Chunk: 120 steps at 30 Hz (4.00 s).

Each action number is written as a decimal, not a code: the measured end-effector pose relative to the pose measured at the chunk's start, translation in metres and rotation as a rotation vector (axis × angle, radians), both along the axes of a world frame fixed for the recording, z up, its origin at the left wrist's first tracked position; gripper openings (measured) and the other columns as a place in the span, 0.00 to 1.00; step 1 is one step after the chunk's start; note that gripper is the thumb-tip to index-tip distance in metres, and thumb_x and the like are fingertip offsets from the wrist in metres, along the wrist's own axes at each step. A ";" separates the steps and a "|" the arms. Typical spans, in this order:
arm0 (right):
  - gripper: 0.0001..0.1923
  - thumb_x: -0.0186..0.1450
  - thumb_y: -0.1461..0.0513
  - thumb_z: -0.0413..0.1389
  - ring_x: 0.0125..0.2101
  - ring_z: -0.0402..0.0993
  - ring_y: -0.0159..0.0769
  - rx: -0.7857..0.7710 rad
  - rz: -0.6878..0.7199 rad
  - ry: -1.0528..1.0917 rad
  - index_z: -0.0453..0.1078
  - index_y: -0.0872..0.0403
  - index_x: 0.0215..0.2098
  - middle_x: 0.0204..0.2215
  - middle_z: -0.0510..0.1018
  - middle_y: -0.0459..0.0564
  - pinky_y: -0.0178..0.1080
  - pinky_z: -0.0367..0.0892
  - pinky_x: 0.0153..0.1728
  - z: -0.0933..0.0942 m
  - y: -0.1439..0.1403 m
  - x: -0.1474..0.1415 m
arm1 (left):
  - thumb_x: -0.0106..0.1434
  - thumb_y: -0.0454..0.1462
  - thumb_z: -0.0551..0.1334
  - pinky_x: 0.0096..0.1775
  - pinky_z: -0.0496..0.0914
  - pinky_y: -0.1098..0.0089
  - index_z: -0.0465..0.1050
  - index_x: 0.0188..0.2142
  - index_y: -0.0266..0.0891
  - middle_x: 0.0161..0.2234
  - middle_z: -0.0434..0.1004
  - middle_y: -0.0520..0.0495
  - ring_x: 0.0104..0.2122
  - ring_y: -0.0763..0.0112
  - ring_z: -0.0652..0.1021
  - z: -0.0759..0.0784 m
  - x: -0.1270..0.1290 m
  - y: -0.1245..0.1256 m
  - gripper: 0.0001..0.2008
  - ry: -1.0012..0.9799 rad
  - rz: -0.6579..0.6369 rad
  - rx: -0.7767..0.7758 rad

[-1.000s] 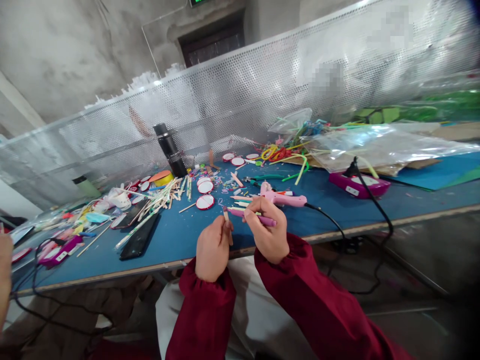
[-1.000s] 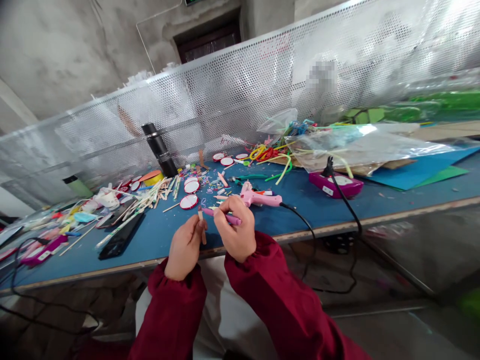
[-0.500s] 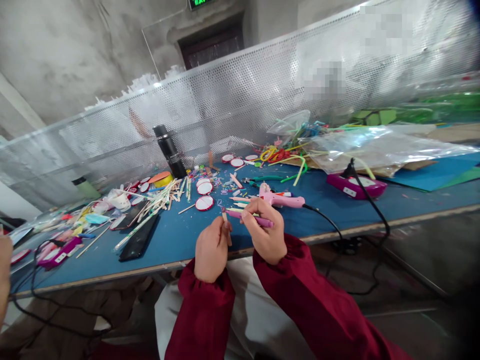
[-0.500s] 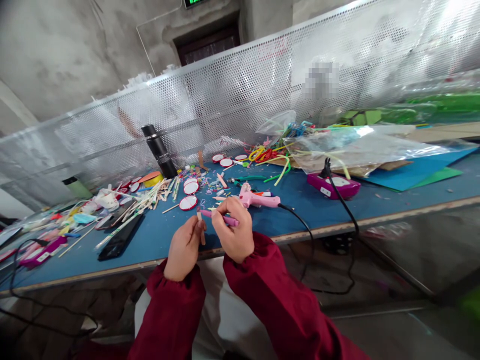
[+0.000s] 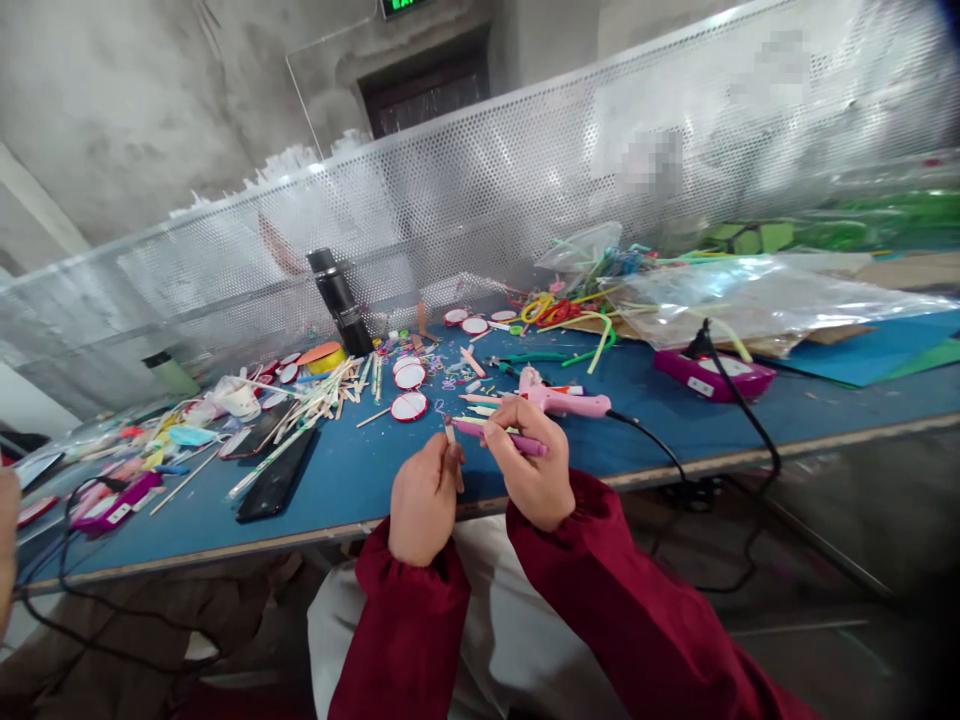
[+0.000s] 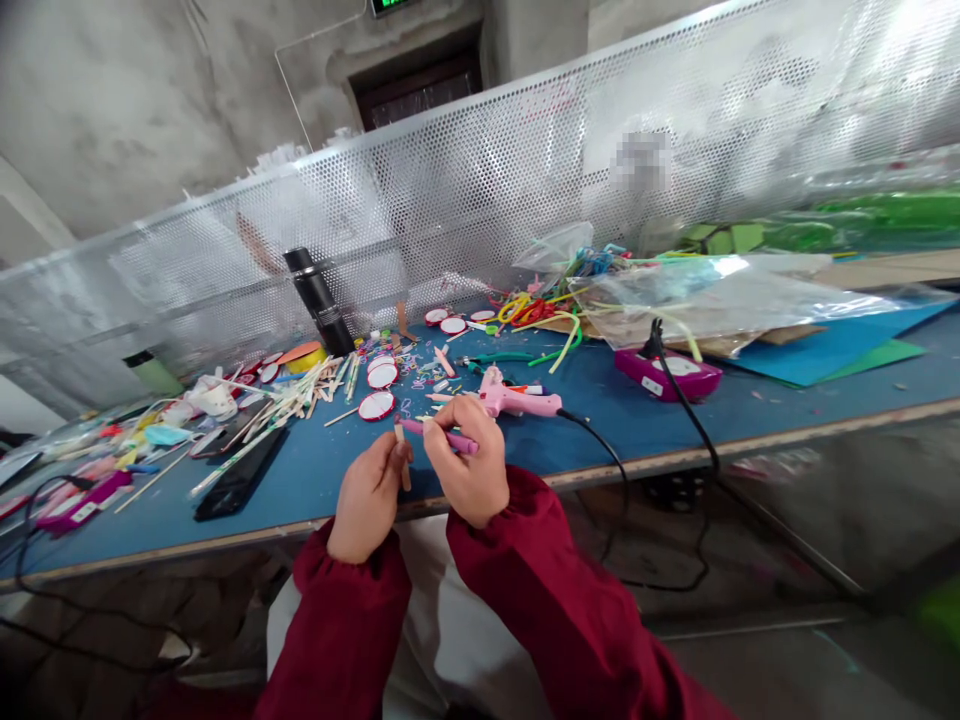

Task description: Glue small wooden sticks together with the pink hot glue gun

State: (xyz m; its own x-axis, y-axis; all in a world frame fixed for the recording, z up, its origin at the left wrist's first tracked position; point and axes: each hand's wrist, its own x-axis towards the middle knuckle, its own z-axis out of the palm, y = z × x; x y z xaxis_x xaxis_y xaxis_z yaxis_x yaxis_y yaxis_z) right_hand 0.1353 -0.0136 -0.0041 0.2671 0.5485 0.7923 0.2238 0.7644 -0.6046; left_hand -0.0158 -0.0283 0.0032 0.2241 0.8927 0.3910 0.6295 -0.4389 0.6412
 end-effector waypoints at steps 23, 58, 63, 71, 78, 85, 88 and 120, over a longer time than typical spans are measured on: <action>0.12 0.69 0.64 0.54 0.28 0.68 0.36 -0.013 0.009 0.011 0.66 0.50 0.26 0.24 0.71 0.44 0.42 0.64 0.34 0.001 0.000 0.000 | 0.78 0.43 0.48 0.34 0.60 0.68 0.64 0.33 0.44 0.24 0.71 0.53 0.27 0.67 0.72 -0.001 0.001 0.001 0.16 0.003 0.014 0.015; 0.12 0.69 0.63 0.54 0.29 0.69 0.36 -0.020 0.013 -0.003 0.66 0.50 0.27 0.25 0.72 0.45 0.42 0.65 0.35 0.002 -0.001 0.000 | 0.78 0.44 0.47 0.34 0.61 0.68 0.64 0.33 0.43 0.25 0.72 0.53 0.27 0.68 0.73 0.001 0.001 0.000 0.17 0.032 0.033 -0.005; 0.11 0.70 0.62 0.55 0.31 0.70 0.37 -0.040 0.013 -0.016 0.67 0.50 0.28 0.26 0.73 0.46 0.42 0.66 0.35 0.001 -0.001 0.000 | 0.78 0.45 0.46 0.34 0.61 0.66 0.64 0.33 0.44 0.25 0.72 0.52 0.28 0.66 0.73 0.003 0.001 -0.001 0.18 0.030 0.026 -0.011; 0.12 0.70 0.63 0.54 0.30 0.70 0.37 -0.045 -0.010 -0.002 0.66 0.50 0.27 0.26 0.73 0.45 0.42 0.66 0.34 0.002 -0.001 0.000 | 0.78 0.47 0.45 0.35 0.62 0.62 0.63 0.33 0.46 0.26 0.74 0.49 0.28 0.62 0.75 0.003 0.002 -0.002 0.19 0.009 0.018 -0.001; 0.12 0.69 0.64 0.54 0.30 0.70 0.37 -0.042 -0.008 -0.017 0.66 0.50 0.27 0.25 0.73 0.45 0.42 0.66 0.34 0.002 -0.002 0.000 | 0.78 0.47 0.46 0.34 0.62 0.64 0.65 0.33 0.46 0.25 0.74 0.49 0.27 0.63 0.74 0.002 0.001 -0.001 0.19 0.024 0.023 0.016; 0.12 0.69 0.64 0.54 0.30 0.69 0.38 -0.051 0.017 -0.029 0.66 0.50 0.26 0.25 0.72 0.46 0.42 0.64 0.34 0.003 -0.002 0.001 | 0.78 0.45 0.47 0.34 0.62 0.68 0.65 0.33 0.43 0.25 0.73 0.52 0.27 0.68 0.74 0.000 0.001 0.001 0.19 0.040 0.036 0.015; 0.12 0.69 0.64 0.54 0.30 0.69 0.37 -0.057 -0.005 -0.003 0.66 0.50 0.27 0.25 0.73 0.46 0.42 0.65 0.34 0.002 -0.003 0.001 | 0.78 0.45 0.46 0.34 0.62 0.68 0.65 0.33 0.43 0.25 0.73 0.51 0.28 0.67 0.74 0.001 0.001 0.000 0.19 0.040 0.026 0.021; 0.11 0.70 0.64 0.54 0.31 0.69 0.38 -0.003 -0.005 -0.039 0.68 0.50 0.29 0.26 0.73 0.46 0.42 0.65 0.35 -0.001 -0.002 0.000 | 0.78 0.45 0.47 0.33 0.58 0.68 0.64 0.32 0.43 0.24 0.71 0.53 0.27 0.68 0.72 -0.001 0.001 0.002 0.18 -0.008 0.032 -0.016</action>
